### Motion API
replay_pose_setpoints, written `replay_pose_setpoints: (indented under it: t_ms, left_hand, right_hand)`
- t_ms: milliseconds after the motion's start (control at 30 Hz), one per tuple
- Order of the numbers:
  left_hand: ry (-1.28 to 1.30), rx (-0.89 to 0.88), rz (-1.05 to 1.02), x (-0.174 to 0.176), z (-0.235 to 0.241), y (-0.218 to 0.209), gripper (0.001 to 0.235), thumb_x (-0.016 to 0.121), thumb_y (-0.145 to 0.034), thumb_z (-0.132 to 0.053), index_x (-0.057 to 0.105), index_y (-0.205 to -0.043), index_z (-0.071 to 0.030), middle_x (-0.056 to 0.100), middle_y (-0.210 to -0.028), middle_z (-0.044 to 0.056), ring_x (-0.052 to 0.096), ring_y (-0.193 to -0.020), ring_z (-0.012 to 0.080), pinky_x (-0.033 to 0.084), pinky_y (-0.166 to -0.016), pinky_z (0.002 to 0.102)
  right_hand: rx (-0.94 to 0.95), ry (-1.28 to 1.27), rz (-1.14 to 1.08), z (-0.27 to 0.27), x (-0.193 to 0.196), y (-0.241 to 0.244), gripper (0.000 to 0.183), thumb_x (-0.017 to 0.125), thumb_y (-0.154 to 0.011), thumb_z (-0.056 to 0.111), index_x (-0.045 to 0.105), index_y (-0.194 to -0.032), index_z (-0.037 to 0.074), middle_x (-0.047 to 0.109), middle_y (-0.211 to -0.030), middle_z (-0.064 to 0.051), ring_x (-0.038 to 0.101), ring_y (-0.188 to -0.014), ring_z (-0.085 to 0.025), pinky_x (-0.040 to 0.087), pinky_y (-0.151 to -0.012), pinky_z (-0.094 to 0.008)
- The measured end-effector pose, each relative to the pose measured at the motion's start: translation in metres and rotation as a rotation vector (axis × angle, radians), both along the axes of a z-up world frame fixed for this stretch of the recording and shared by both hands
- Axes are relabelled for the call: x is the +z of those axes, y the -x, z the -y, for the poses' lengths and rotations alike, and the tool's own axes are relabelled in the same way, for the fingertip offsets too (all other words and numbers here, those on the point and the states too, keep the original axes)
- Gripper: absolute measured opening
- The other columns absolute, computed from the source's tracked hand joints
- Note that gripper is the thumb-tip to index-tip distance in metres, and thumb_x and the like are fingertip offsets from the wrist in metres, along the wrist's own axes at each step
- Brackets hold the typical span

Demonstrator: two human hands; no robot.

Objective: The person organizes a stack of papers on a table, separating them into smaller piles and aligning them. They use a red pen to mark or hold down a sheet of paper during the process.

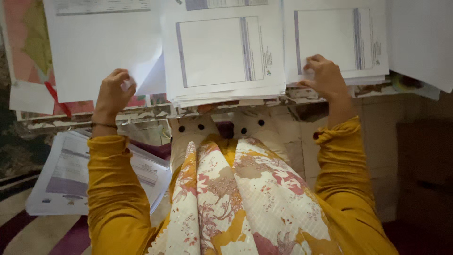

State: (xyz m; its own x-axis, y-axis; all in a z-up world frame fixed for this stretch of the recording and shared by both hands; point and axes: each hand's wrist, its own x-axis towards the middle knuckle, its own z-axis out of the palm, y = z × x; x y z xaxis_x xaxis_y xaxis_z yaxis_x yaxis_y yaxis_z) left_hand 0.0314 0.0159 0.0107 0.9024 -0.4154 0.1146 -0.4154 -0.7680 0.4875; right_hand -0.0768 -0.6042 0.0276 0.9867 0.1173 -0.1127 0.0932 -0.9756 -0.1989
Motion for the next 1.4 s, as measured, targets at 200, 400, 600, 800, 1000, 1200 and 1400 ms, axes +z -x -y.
replay_pose_setpoints:
  t_ms: [200, 400, 600, 800, 1000, 1200, 1400]
  left_hand:
    - [0.092, 0.014, 0.252, 0.003, 0.022, 0.011, 0.034, 0.068, -0.101, 0.0, 0.075, -0.132, -0.011, 0.05, -0.139, 0.016, 0.062, -0.1, 0.0411, 0.055, -0.088, 0.053]
    - [0.155, 0.179, 0.365, 0.056, 0.033, 0.013, 0.05, 0.054, -0.099, 0.028, 0.056, -0.146, 0.012, 0.06, -0.144, 0.033, 0.059, -0.134, 0.0469, 0.049, -0.114, 0.053]
    - [0.042, 0.18, 0.488, 0.051, 0.137, 0.02, 0.063, 0.052, -0.092, 0.023, 0.047, -0.152, 0.003, 0.063, -0.144, 0.027, 0.07, -0.125, 0.0405, 0.064, -0.107, 0.043]
    - [-0.367, -0.055, 0.235, 0.04, 0.263, 0.05, 0.09, 0.034, -0.08, 0.032, 0.031, -0.162, -0.007, 0.031, -0.168, 0.012, 0.034, -0.155, 0.0302, 0.04, -0.127, 0.051]
    - [-0.322, -0.146, 0.274, -0.008, 0.327, 0.078, 0.073, 0.071, -0.09, 0.001, 0.044, -0.157, -0.003, 0.045, -0.161, 0.022, 0.044, -0.148, 0.0391, 0.038, -0.107, 0.077]
    - [-0.264, -0.159, 0.361, -0.034, 0.344, 0.093, 0.063, 0.066, -0.09, -0.007, 0.051, -0.151, -0.002, 0.044, -0.16, 0.025, 0.039, -0.15, 0.044, 0.026, -0.108, 0.083]
    - [-0.269, -0.115, 0.378, -0.044, 0.345, 0.1, 0.065, 0.061, -0.093, -0.006, 0.046, -0.155, 0.0, 0.035, -0.165, 0.027, 0.025, -0.155, 0.0453, 0.006, -0.113, 0.083]
  right_hand:
    - [0.019, 0.105, 0.028, -0.005, 0.006, 0.002, 0.05, 0.09, -0.073, 0.043, 0.068, -0.11, 0.017, 0.063, -0.12, -0.003, 0.074, -0.101, -0.038, 0.061, -0.083, -0.055]
    - [0.012, 0.056, -0.06, -0.003, 0.013, -0.001, 0.04, 0.09, -0.082, 0.032, 0.07, -0.108, 0.01, 0.065, -0.133, -0.006, 0.07, -0.089, -0.03, 0.053, -0.086, -0.048]
    - [0.05, -0.065, 0.03, -0.001, 0.013, 0.003, 0.038, 0.067, -0.102, 0.019, 0.071, -0.129, -0.008, 0.067, -0.136, -0.015, 0.071, -0.086, -0.034, 0.056, -0.084, -0.048]
    - [-0.011, -0.069, 0.057, -0.012, 0.012, 0.009, 0.03, 0.062, -0.102, 0.011, 0.07, -0.125, -0.006, 0.066, -0.138, -0.014, 0.07, -0.098, -0.038, 0.055, -0.078, -0.054]
    - [-0.041, 0.029, 0.11, -0.009, 0.0, 0.011, 0.023, 0.061, -0.097, 0.027, 0.069, -0.112, 0.012, 0.064, -0.134, -0.005, 0.073, -0.102, -0.039, 0.061, -0.079, -0.055]
    - [-0.089, 0.041, 0.218, -0.013, -0.011, 0.014, 0.02, 0.067, -0.089, 0.013, 0.067, -0.109, 0.016, 0.063, -0.132, -0.001, 0.073, -0.1, -0.041, 0.06, -0.082, -0.055]
    - [-0.013, -0.156, 0.453, -0.011, 0.003, 0.008, 0.034, 0.057, -0.107, 0.001, 0.062, -0.14, 0.005, 0.068, -0.127, -0.019, 0.069, -0.104, -0.045, 0.057, -0.086, -0.055]
